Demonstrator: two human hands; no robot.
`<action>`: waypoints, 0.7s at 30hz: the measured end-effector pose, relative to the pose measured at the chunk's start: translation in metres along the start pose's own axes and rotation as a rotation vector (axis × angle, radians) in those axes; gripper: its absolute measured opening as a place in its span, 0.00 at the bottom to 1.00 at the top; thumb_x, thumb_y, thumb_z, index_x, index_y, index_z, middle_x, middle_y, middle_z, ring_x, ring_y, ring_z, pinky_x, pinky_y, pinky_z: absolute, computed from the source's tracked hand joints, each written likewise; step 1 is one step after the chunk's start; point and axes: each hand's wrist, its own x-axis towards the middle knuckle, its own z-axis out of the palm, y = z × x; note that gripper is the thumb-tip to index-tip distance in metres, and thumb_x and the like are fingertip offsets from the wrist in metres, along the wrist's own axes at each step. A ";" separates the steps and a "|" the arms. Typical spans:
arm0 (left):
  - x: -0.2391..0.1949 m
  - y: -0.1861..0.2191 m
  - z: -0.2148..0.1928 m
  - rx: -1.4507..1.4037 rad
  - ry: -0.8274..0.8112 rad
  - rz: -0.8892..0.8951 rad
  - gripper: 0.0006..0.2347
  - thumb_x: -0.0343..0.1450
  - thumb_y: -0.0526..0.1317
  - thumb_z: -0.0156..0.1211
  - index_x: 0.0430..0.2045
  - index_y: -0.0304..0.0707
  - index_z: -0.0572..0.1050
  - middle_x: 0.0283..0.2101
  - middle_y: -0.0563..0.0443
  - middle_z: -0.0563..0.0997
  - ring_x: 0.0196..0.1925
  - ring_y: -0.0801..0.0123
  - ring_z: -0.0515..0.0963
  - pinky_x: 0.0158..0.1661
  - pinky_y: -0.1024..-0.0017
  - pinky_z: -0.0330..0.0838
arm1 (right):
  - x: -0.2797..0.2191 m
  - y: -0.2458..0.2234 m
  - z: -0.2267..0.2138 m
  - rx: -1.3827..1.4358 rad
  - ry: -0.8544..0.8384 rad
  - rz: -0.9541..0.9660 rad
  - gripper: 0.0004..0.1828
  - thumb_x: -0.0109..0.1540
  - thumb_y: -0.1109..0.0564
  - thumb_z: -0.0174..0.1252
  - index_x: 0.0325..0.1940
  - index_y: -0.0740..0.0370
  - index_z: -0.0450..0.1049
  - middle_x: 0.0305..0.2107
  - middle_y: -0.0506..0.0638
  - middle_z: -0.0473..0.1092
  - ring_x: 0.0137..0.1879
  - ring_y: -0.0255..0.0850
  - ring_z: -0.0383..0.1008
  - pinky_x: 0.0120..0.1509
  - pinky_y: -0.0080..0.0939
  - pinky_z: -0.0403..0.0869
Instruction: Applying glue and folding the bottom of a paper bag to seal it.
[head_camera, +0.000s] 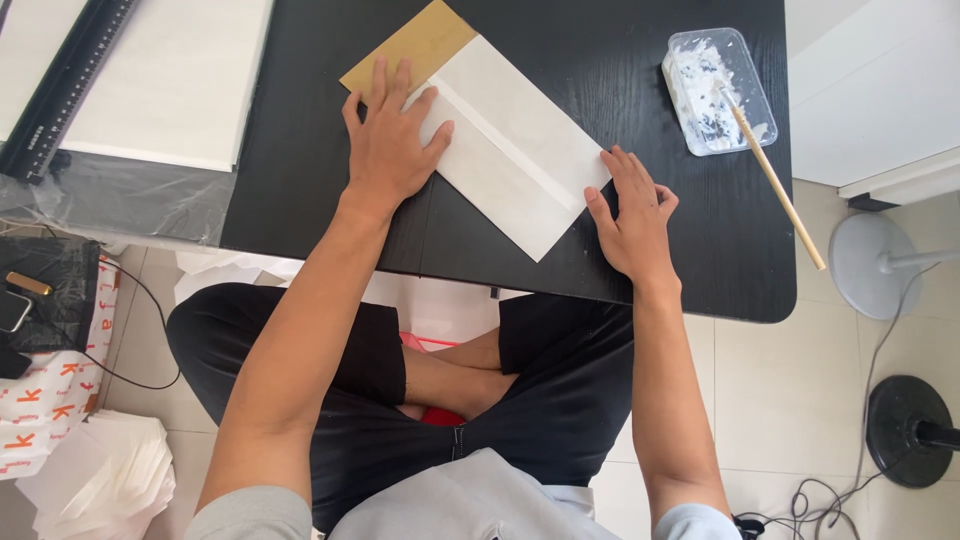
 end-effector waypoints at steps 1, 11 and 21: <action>0.000 0.000 0.003 -0.001 0.001 0.000 0.21 0.75 0.51 0.58 0.55 0.33 0.79 0.70 0.37 0.64 0.74 0.50 0.50 0.62 0.44 0.45 | -0.001 0.001 -0.001 -0.001 0.000 0.000 0.29 0.72 0.41 0.46 0.70 0.64 0.65 0.69 0.57 0.63 0.76 0.48 0.56 0.70 0.53 0.47; 0.004 -0.003 0.006 -0.001 -0.072 0.000 0.31 0.79 0.65 0.43 0.59 0.38 0.78 0.74 0.36 0.50 0.75 0.46 0.36 0.57 0.33 0.43 | -0.001 0.000 0.000 -0.001 0.029 0.026 0.29 0.71 0.41 0.48 0.68 0.65 0.66 0.65 0.55 0.65 0.68 0.45 0.61 0.68 0.49 0.49; -0.002 0.019 -0.013 -0.022 -0.140 0.298 0.21 0.77 0.64 0.50 0.52 0.57 0.80 0.77 0.52 0.52 0.78 0.53 0.40 0.58 0.35 0.42 | -0.001 0.000 0.001 0.017 0.036 0.024 0.30 0.72 0.39 0.46 0.68 0.64 0.66 0.64 0.55 0.65 0.68 0.46 0.62 0.67 0.48 0.49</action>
